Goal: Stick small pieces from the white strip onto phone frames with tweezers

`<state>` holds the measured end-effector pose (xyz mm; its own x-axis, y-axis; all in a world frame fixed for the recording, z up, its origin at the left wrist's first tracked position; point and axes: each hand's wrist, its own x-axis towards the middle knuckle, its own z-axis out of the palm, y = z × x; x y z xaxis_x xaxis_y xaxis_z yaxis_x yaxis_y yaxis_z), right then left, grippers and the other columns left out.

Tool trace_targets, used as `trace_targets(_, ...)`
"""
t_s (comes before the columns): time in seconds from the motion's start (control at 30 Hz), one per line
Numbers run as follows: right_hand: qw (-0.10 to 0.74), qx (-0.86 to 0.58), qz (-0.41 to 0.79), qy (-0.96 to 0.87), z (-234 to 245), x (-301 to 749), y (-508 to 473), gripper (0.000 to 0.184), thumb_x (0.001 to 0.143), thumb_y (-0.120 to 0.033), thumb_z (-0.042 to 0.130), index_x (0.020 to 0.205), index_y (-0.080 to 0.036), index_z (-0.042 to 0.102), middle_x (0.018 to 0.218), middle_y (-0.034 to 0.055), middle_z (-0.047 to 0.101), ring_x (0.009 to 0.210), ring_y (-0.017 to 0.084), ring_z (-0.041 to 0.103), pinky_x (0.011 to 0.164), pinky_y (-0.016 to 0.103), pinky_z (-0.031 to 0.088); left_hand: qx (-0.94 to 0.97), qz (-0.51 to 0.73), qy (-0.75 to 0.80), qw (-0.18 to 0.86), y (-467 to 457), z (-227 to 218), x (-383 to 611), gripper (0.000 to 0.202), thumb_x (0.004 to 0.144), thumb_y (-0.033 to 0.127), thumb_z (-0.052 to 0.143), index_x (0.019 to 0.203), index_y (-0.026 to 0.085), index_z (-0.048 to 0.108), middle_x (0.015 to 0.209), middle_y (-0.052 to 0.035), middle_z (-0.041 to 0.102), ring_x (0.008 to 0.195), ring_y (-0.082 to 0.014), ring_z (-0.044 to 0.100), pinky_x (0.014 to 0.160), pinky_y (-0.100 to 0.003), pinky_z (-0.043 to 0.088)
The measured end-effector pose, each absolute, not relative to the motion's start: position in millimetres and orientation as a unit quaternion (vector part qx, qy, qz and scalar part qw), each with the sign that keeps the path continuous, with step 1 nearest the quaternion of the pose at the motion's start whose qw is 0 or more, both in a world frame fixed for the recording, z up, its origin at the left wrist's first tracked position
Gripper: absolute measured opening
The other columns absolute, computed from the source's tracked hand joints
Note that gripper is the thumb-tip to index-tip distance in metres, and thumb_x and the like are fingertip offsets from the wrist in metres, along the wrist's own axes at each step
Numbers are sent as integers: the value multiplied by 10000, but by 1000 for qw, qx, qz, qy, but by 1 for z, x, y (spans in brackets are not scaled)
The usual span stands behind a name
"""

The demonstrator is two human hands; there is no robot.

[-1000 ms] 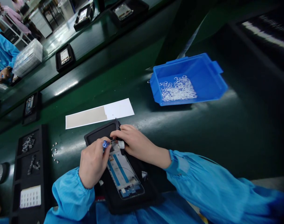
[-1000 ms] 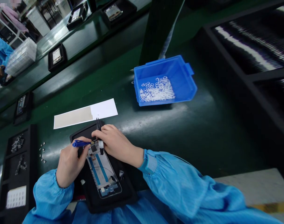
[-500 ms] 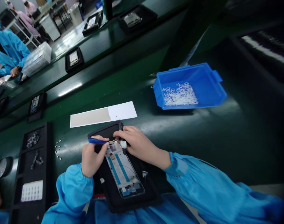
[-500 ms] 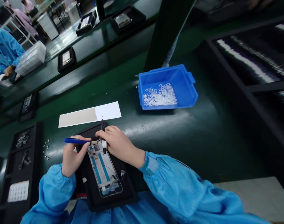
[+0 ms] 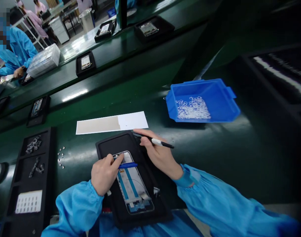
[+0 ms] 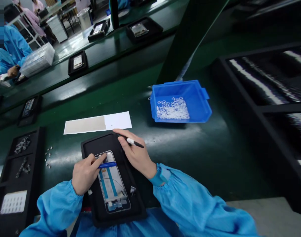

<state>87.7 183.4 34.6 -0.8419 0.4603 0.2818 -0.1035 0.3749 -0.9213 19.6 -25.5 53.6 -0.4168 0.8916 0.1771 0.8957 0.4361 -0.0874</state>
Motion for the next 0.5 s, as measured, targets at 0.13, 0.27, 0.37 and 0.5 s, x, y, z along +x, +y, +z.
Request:
trace_targets(0.13,273,-184,603,-726,28,80,188,425,988,-571,419,1110,-223,631,772,32,612,693,185,621,692,338,539,-523,16,-852,37,-21,61,19,372,866,131,609,1211,266,633,796,12,592,622,-143,638,488,-243,446)
trace_targets(0.27,280,-206,657,-669,27,69,194,424,913,-635,527,988,-219,562,683,-6,578,635,170,608,615,311,544,-508,33,-860,-46,-19,73,13,438,833,140,660,1246,284,631,861,7,632,620,-166,662,465,-260,468)
trace_targets(0.37,263,-206,673,-660,29,60,199,448,856,-644,598,957,-209,559,754,19,617,653,167,617,565,287,538,-497,-35,-862,-93,-13,79,-7,428,838,126,642,1221,317,649,921,15,655,740,-159,693,588,-241,541)
trace_targets(0.5,227,-217,667,-675,29,41,204,525,776,-702,622,904,-195,582,715,12,617,600,161,609,559,291,540,-425,-65,-902,-41,7,77,-43,436,909,182,576,1319,328,588,1252,-34,628,914,-197,706,727,-298,591)
